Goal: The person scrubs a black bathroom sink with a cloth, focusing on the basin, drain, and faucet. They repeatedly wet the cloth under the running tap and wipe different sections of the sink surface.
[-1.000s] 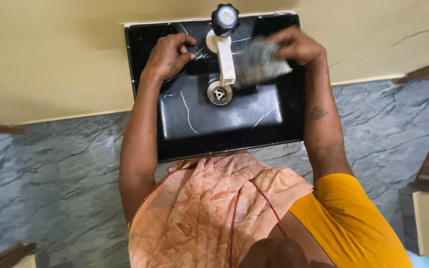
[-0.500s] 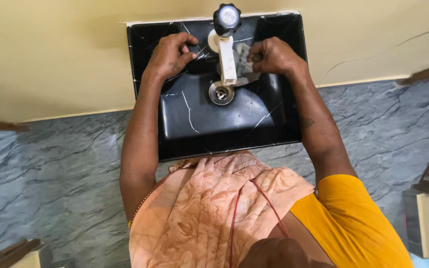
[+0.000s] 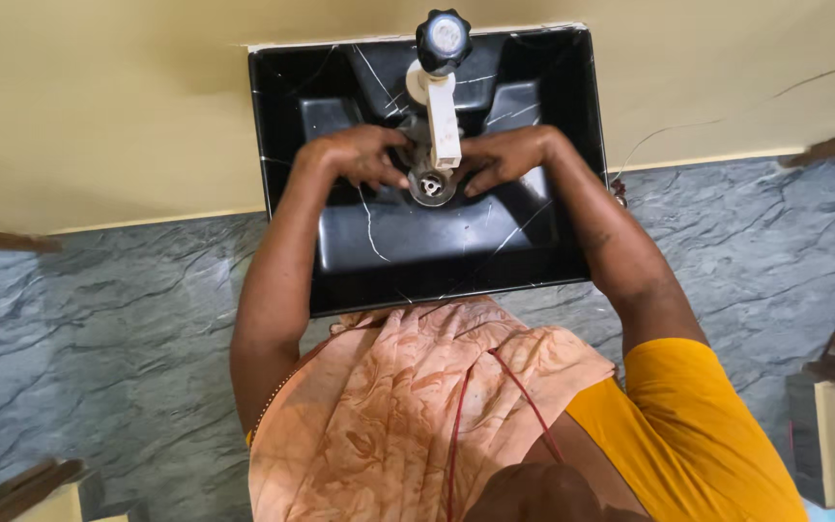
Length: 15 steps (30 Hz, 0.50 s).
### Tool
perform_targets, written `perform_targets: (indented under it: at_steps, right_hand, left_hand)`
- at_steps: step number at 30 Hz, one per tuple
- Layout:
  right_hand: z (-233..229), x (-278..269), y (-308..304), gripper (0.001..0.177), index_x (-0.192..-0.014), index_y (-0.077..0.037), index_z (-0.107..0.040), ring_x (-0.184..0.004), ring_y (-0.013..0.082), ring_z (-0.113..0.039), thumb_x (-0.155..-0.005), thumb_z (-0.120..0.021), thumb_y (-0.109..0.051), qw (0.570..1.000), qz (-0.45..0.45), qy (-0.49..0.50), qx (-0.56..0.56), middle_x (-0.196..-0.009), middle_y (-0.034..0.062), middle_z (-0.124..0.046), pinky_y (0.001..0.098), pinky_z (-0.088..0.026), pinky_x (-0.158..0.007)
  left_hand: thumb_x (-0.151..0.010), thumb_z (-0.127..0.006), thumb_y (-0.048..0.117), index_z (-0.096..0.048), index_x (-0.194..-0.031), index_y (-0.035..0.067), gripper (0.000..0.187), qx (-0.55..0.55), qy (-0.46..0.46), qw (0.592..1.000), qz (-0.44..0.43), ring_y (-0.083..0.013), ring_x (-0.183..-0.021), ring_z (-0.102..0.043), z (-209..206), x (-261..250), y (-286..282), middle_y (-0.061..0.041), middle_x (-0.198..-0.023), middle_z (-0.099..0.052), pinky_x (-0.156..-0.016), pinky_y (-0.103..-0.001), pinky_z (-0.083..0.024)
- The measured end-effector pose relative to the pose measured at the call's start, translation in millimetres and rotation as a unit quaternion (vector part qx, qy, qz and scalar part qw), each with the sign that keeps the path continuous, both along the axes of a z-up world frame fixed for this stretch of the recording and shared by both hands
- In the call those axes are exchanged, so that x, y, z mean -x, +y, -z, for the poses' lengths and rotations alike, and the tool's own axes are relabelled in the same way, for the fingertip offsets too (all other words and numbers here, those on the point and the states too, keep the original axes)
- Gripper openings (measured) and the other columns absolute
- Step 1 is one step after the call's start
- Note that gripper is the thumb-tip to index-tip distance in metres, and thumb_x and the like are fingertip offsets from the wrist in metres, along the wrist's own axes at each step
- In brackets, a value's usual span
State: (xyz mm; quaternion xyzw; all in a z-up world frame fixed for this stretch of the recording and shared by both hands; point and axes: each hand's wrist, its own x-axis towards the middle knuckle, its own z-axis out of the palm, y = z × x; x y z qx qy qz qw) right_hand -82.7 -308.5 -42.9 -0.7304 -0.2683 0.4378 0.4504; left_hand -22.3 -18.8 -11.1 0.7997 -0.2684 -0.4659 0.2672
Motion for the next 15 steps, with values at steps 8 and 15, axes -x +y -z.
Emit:
perform_targets:
  at_steps: [8,15]
  right_hand:
    - [26.7,-5.5,0.7,0.053,-0.139,-0.002,-0.058,-0.119,0.0237,-0.069,-0.092,-0.076,-0.02,0.997,-0.06,-0.038,0.038,-0.128,0.0162,-0.074,0.0376,-0.055,-0.102]
    - [-10.0,-7.8,-16.8,0.065,-0.145,-0.007,-0.054,-0.112,0.0228,-0.072,-0.086,-0.077,-0.025,0.991,0.046,-0.09,0.086,-0.125,0.0126,-0.074,0.038,-0.058,-0.095]
  left_hand:
    - [-0.078,-0.08,0.044,-0.077,-0.102,0.006,0.045,-0.032,-0.235,0.971,0.043,-0.0324,-0.094,-0.074,27.4,5.3,-26.2,-0.016,-0.1,-0.077,-0.08,-0.044,-0.057]
    - [-0.087,-0.069,0.024,-0.081,-0.096,0.014,0.018,-0.247,-0.379,0.892,-0.021,-0.0316,-0.098,-0.075,55.7,-34.9,13.7,-0.014,-0.105,-0.077,-0.075,-0.046,-0.061]
